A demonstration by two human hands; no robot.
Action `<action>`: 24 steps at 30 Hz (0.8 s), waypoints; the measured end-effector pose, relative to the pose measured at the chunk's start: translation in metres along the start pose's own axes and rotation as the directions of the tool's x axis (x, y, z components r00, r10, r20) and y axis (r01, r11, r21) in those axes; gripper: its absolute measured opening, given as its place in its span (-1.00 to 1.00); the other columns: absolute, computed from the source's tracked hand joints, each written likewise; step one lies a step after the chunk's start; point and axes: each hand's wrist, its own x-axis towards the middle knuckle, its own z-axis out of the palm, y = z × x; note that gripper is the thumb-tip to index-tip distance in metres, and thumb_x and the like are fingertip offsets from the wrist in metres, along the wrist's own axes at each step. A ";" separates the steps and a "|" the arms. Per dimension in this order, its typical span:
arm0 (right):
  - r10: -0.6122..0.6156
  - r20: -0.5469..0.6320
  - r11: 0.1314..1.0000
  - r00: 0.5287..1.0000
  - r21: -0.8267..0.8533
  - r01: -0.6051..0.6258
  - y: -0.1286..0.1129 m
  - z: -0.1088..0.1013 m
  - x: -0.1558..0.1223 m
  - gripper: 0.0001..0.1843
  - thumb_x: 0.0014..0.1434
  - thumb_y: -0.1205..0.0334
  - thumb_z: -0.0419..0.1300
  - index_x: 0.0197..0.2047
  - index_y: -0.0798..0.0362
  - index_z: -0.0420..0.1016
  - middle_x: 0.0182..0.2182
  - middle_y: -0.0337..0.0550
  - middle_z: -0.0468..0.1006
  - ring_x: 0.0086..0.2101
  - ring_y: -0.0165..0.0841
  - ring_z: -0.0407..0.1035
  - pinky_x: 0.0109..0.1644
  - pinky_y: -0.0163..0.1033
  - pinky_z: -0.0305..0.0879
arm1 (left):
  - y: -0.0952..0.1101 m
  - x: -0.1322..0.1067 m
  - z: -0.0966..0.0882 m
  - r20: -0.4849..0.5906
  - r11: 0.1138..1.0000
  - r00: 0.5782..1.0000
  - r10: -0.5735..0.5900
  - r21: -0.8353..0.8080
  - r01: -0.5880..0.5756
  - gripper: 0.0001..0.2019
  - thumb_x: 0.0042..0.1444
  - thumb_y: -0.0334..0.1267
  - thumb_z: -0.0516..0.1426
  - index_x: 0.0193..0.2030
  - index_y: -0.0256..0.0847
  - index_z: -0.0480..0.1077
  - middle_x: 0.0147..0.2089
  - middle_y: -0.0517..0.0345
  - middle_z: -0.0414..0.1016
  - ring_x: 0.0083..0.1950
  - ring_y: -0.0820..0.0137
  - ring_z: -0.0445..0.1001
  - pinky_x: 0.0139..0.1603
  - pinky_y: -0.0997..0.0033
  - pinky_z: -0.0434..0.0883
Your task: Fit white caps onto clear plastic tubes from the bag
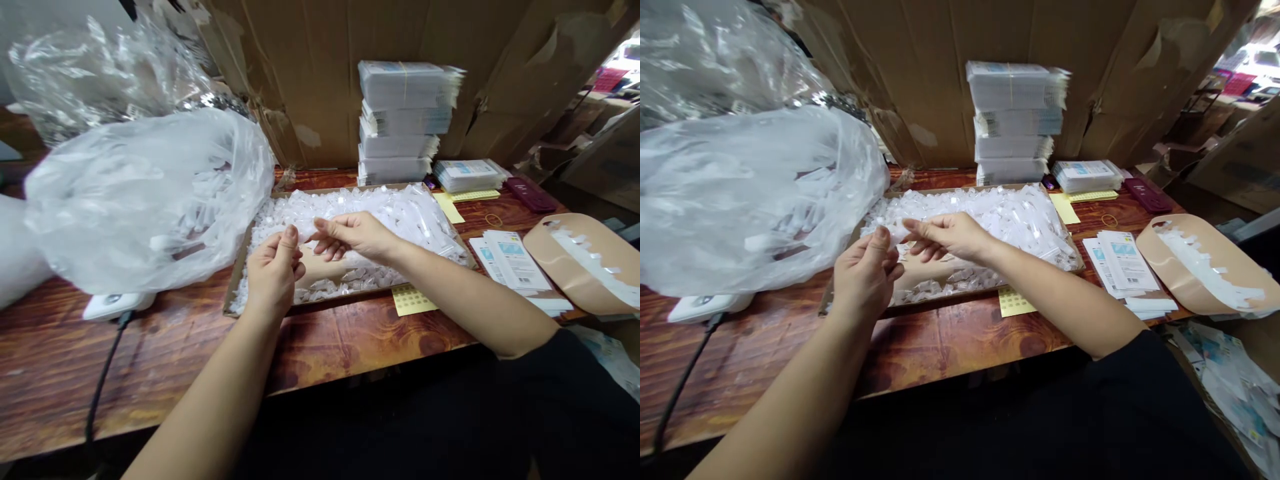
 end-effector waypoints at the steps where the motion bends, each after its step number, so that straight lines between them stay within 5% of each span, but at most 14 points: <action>1: -0.071 0.003 0.984 0.997 -0.162 0.071 -0.001 -0.007 0.002 -0.67 0.36 0.06 0.30 -0.37 0.10 0.56 -0.39 -0.15 0.65 -0.39 -0.43 0.48 -0.23 -0.29 0.40 | 0.002 0.001 0.001 -0.011 0.999 1.000 -0.024 -0.023 0.024 -0.44 -0.16 0.26 0.43 -0.48 -0.21 0.38 -0.63 0.38 0.06 -0.64 0.60 -0.01 -0.68 0.56 0.00; 4: -0.191 0.113 0.712 0.975 -0.668 0.216 -0.001 -0.017 0.008 -0.89 0.27 0.35 0.31 -0.33 0.09 0.59 -0.30 -0.16 0.65 -0.24 -0.36 0.48 -0.07 -0.23 0.34 | 0.006 0.003 0.000 -0.083 0.996 0.992 -0.090 -0.011 0.090 -0.49 -0.03 0.23 0.38 -0.45 -0.25 0.47 -0.66 0.38 0.04 -0.66 0.61 -0.03 -0.68 0.57 -0.03; 6: -0.094 0.203 0.456 0.975 -0.861 0.224 0.004 -0.013 0.012 -0.85 0.17 0.53 0.27 -0.34 0.11 0.60 -0.22 -0.09 0.65 -0.18 -0.32 0.47 -0.03 -0.22 0.30 | 0.008 0.004 -0.003 -0.092 0.991 0.986 -0.137 -0.007 0.137 -0.50 0.07 0.22 0.32 -0.44 -0.26 0.48 -0.67 0.40 -0.02 -0.67 0.61 -0.08 -0.69 0.57 -0.06; 8: -0.013 0.206 0.317 0.978 -0.927 0.200 0.011 -0.005 0.016 -0.80 0.13 0.59 0.22 -0.34 0.15 0.60 -0.17 0.01 0.64 -0.15 -0.28 0.47 -0.05 -0.22 0.29 | 0.008 0.005 -0.005 -0.056 0.985 0.984 -0.172 -0.012 0.171 -0.49 0.12 0.24 0.28 -0.44 -0.25 0.46 -0.67 0.43 -0.08 -0.69 0.61 -0.13 -0.70 0.56 -0.10; 13: 0.013 0.194 0.328 0.981 -0.927 0.180 0.028 -0.002 0.025 -0.82 0.13 0.53 0.26 -0.26 0.12 0.63 -0.17 -0.03 0.64 -0.14 -0.26 0.47 -0.04 -0.21 0.33 | 0.009 0.006 -0.009 0.079 0.968 0.966 -0.247 -0.028 0.249 -0.47 0.15 0.28 0.23 -0.46 -0.20 0.36 -0.65 0.46 -0.14 -0.68 0.63 -0.21 -0.72 0.57 -0.17; 17: -0.225 0.131 0.526 0.966 -0.818 0.233 0.018 -0.016 0.016 -0.84 0.29 0.42 0.22 -0.08 0.08 0.56 -0.10 -0.06 0.62 -0.09 -0.27 0.46 0.04 -0.17 0.36 | 0.009 0.007 -0.012 0.123 0.954 0.947 -0.296 -0.008 0.299 -0.49 0.16 0.26 0.22 -0.46 -0.19 0.36 -0.65 0.44 -0.14 -0.68 0.62 -0.22 -0.72 0.56 -0.17; 19: -0.413 0.070 0.583 0.908 -0.745 0.322 0.008 -0.021 0.009 -0.83 0.34 0.35 0.21 0.00 0.05 0.51 -0.06 -0.07 0.60 -0.10 -0.27 0.45 0.02 -0.14 0.39 | 0.008 0.007 -0.013 0.126 0.952 0.944 -0.305 0.014 0.306 -0.50 0.16 0.24 0.22 -0.47 -0.19 0.37 -0.65 0.42 -0.13 -0.68 0.61 -0.22 -0.72 0.53 -0.17; 21: -0.546 0.114 0.535 0.830 -0.715 0.450 0.000 -0.023 0.004 -0.82 0.34 0.34 0.22 0.00 0.01 0.51 -0.04 -0.07 0.58 -0.08 -0.27 0.44 0.04 -0.11 0.40 | 0.007 0.007 -0.013 0.149 0.957 0.946 -0.289 0.046 0.285 -0.50 0.13 0.24 0.24 -0.48 -0.19 0.38 -0.66 0.39 -0.10 -0.68 0.59 -0.21 -0.72 0.50 -0.16; 24: -0.584 0.265 0.441 0.767 -0.690 0.574 -0.002 -0.022 0.002 -0.86 0.34 0.38 0.21 -0.07 0.01 0.53 -0.08 -0.08 0.57 -0.11 -0.26 0.44 0.04 -0.09 0.41 | 0.005 0.006 -0.013 0.198 0.969 0.950 -0.243 0.089 0.229 -0.48 0.07 0.28 0.27 -0.49 -0.18 0.40 -0.66 0.37 -0.08 -0.68 0.57 -0.18 -0.71 0.47 -0.15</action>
